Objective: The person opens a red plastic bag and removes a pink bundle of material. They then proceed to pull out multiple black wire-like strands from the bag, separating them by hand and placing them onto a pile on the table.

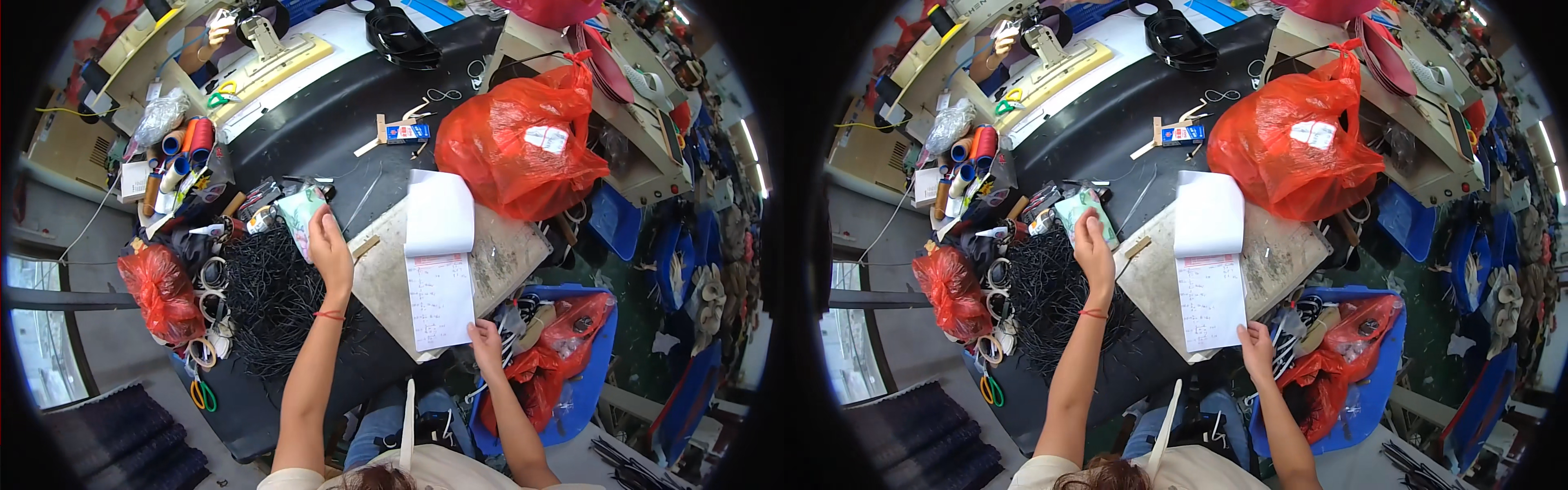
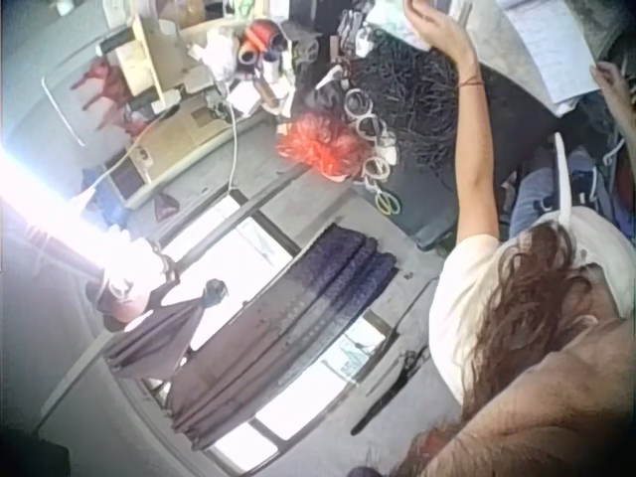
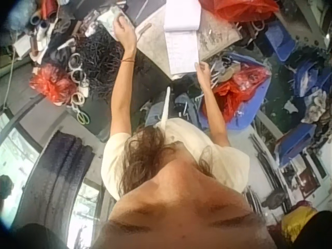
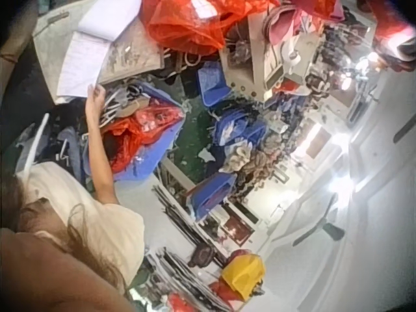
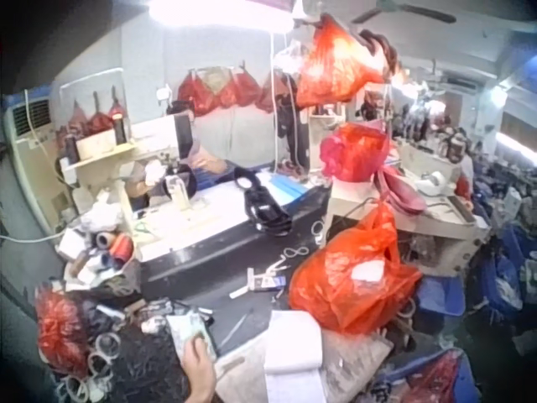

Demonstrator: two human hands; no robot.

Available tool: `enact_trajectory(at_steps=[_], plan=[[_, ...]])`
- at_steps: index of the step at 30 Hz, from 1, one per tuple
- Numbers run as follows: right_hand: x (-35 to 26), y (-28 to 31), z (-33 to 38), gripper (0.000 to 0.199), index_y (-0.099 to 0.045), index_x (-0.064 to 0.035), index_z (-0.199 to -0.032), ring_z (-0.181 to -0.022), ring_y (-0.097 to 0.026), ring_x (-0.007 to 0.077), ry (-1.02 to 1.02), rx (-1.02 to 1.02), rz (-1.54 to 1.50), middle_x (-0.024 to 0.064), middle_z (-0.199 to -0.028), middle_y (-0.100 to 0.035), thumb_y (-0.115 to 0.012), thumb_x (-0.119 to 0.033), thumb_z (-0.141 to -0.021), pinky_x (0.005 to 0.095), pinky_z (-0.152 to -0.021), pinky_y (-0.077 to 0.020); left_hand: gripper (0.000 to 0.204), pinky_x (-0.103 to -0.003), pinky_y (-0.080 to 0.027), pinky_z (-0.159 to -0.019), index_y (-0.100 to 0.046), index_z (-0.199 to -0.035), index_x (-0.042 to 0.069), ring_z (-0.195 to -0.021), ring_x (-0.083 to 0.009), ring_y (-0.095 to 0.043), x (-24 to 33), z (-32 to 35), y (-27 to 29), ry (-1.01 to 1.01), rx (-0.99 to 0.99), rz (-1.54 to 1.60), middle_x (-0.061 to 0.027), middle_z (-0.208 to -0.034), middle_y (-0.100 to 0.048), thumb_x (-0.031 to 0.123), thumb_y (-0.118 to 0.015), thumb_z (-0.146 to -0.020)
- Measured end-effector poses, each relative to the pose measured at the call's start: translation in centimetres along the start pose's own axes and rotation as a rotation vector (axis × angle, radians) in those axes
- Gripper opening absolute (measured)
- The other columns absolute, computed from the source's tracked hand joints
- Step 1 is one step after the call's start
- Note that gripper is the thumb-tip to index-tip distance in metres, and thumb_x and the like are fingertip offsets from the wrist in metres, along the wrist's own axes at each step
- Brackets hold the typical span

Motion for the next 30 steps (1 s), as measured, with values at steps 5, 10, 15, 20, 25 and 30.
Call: enact_trajectory(at_steps=[5, 10, 15, 20, 25, 30], plan=[[1.6, 0.0, -0.5, 0.038, -0.049, 0.0036, -0.108, -0.081, -0.061, 0.0158, 0.063, 0.040, -0.067, 0.0126, -0.094, -0.062, -0.069, -0.004, -0.077, 0.0263, -0.074, -0.0493, 0.048, -0.049, -0.027, -0.107, -0.046, -0.129, 0.007, -0.130, -0.0374, -0.033, 0.3, 11.7, -0.9, -0.667, -1.146, -0.355, -0.0179, -0.136, -0.042, 0.017, -0.059, -0.084], [1.3, 0.0, -0.6, 0.032, -0.052, 0.0024, -0.100, -0.072, -0.058, 0.0113, -0.001, 0.028, -0.145, 0.0084, -0.084, -0.061, -0.072, -0.004, -0.075, 0.0224, -0.066, -0.0477, 0.049, -0.064, -0.010, -0.105, -0.047, -0.132, 0.024, -0.136, -0.0347, -0.024, -2.2, 15.9, -0.2, -0.631, -1.276, -0.495, -0.0107, -0.144, -0.034, 0.038, -0.057, -0.086], [1.7, -0.4, -1.6, 0.029, -0.053, 0.0004, -0.092, -0.067, -0.056, 0.0088, 0.016, 0.077, -0.072, 0.0058, -0.078, -0.060, -0.074, -0.010, -0.076, 0.0204, -0.059, -0.0444, 0.038, -0.058, -0.019, -0.102, -0.057, -0.121, 0.030, -0.132, -0.0305, -0.031, -3.3, 16.7, -0.7, -0.669, -1.139, -0.513, -0.0030, -0.140, -0.041, 0.040, -0.058, -0.084], [0.8, -0.5, -1.6, 0.025, -0.054, -0.0005, -0.085, -0.064, -0.054, 0.0077, 0.009, 0.095, 0.057, 0.0043, -0.074, -0.059, -0.071, -0.018, -0.080, 0.0194, -0.056, -0.0422, 0.029, -0.045, -0.030, -0.095, -0.065, -0.109, 0.024, -0.118, -0.0260, -0.044, -3.2, 16.5, -1.4, -0.677, -1.024, -0.422, -0.0022, -0.129, -0.052, 0.031, -0.065, -0.081], [2.2, -0.2, -1.6, 0.031, -0.056, 0.0017, -0.089, -0.067, -0.057, 0.0110, -0.061, -0.011, -0.215, 0.0069, -0.079, -0.063, -0.064, -0.028, -0.086, 0.0237, -0.060, -0.0459, 0.021, -0.034, -0.041, -0.081, -0.066, -0.104, 0.011, -0.094, -0.0206, -0.057, -4.2, 12.6, -2.8, -0.203, -0.982, -0.187, -0.0105, -0.110, -0.063, 0.022, -0.062, -0.086], [0.2, 0.1, 0.4, 0.035, -0.054, 0.0020, -0.107, -0.082, -0.059, 0.0161, 0.159, 0.107, 0.078, 0.0115, -0.093, -0.061, -0.065, -0.022, -0.084, 0.0282, -0.070, -0.0481, 0.020, -0.025, -0.045, -0.074, -0.062, -0.101, 0.002, -0.081, -0.0102, -0.055, 3.3, 0.4, -1.6, 0.157, -0.152, 0.284, -0.0035, -0.091, -0.063, 0.018, -0.052, -0.094]])
Point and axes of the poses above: each hand's wrist, its own z-axis away from the middle knuckle, its own y-axis out of the back of the hand, x = y × z, the point moved 4 cm from there along -z, towards the middle knuckle
